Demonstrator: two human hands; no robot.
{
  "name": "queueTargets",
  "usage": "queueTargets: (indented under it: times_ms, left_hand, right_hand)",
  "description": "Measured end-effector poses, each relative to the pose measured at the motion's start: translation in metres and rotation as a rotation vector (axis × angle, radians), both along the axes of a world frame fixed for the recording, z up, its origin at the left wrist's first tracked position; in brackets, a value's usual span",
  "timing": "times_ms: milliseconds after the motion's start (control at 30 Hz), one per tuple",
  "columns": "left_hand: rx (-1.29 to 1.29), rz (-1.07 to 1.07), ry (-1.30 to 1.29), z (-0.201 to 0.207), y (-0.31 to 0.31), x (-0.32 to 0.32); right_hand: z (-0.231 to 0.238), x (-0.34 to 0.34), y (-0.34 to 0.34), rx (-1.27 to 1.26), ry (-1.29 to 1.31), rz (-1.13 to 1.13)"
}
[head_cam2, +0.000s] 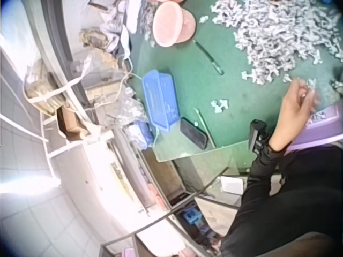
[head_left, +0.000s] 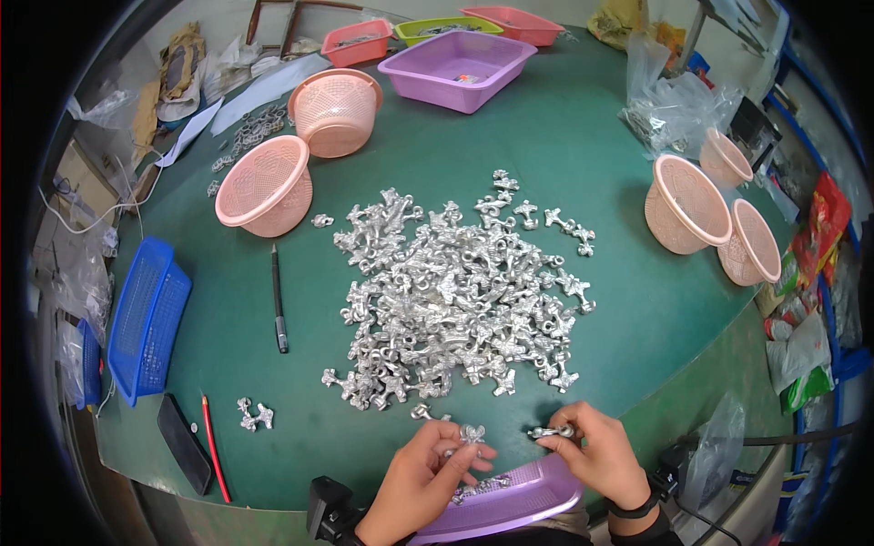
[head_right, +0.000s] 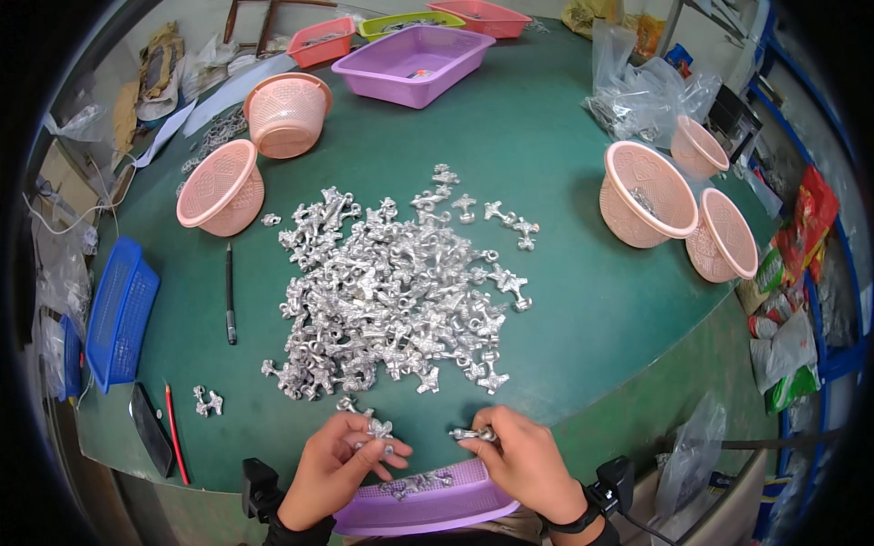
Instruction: Inspecting and sorting small metal components on a workbench.
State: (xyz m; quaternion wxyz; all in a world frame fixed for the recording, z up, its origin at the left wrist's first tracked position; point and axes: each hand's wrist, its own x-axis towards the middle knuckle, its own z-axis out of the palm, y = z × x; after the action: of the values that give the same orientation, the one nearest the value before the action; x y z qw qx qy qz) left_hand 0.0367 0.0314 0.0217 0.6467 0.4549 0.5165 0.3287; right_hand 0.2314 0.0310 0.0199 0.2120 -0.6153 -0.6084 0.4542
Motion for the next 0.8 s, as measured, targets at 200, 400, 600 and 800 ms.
queueTargets:
  times_ms: [200, 400, 600, 800]
  left_hand:
    - [-0.181, -0.021, -0.447, -0.002, -0.008, -0.005]
    - [-0.154, -0.028, -0.472, -0.005, -0.015, -0.010]
    - [-0.096, 0.009, -0.541, -0.006, -0.020, -0.012]
    - [-0.209, 0.066, -0.635, -0.004, -0.021, -0.012]
  right_hand:
    - [-0.005, -0.001, 0.012, 0.426, -0.037, 0.319]
    - [0.001, -0.018, 0.001, 0.363, -0.195, 0.129]
    - [-0.006, -0.018, 0.003, 0.365, -0.254, 0.142]
    - [0.006, 0.000, 0.001, -0.023, 0.392, -0.135]
